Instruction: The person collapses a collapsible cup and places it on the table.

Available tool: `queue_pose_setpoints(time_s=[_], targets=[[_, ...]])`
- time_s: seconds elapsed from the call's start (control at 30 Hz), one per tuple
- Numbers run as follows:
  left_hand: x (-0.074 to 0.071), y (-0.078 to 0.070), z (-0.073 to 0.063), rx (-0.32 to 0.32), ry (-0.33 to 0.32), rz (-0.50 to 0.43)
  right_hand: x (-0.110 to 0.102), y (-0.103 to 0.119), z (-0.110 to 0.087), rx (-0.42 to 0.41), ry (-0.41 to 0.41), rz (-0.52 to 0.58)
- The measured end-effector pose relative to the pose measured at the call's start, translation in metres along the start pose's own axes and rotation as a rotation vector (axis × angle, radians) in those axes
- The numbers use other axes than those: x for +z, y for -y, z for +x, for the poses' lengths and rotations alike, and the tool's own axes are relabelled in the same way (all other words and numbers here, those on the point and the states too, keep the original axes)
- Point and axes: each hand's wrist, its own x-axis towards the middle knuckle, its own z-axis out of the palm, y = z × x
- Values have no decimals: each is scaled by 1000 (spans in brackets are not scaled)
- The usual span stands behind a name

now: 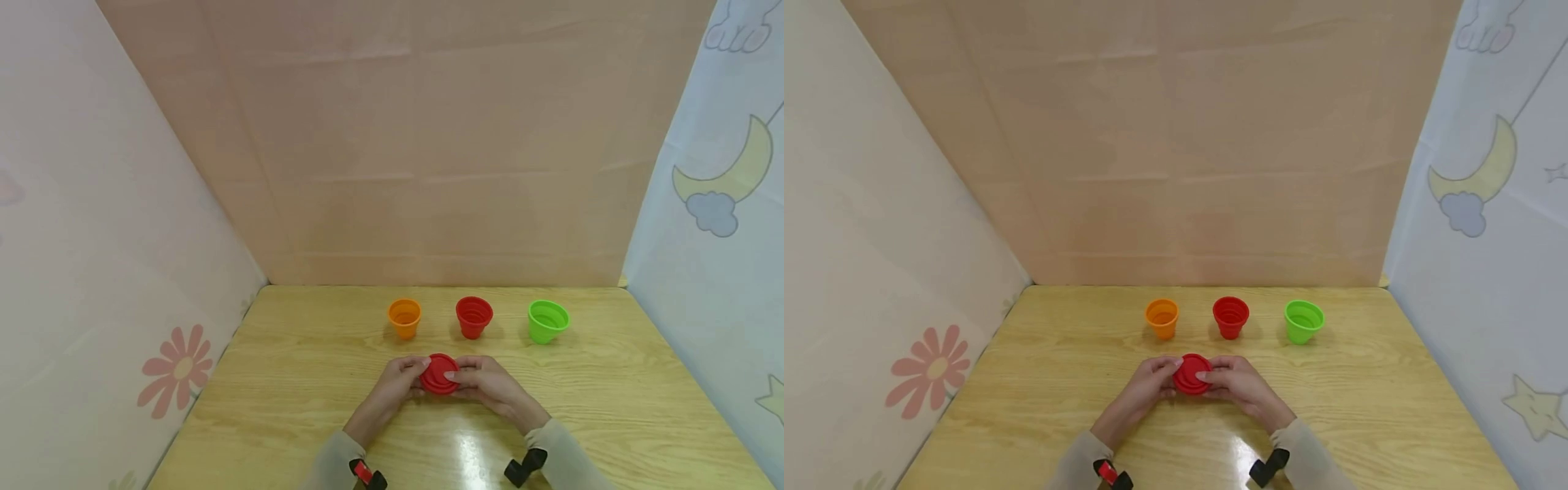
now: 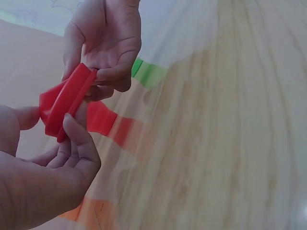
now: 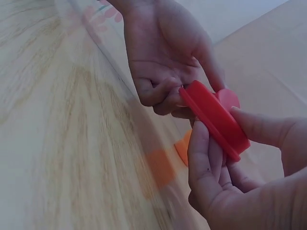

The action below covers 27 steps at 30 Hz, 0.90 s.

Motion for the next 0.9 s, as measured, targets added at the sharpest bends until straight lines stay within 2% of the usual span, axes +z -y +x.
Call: queue_pose_setpoints(time_s=[0.17, 0.47, 0.73, 0.9], targets=[[2, -2, 1, -7, -47, 62, 2, -1, 1, 14, 10, 38], [8, 1, 0, 68, -154, 198, 5, 0, 3, 31, -28, 30], [6, 0, -3, 87, -121, 177, 2, -3, 4, 29, -27, 9], [2, -3, -5, 52, -92, 205, 0, -6, 4, 35, -22, 5]])
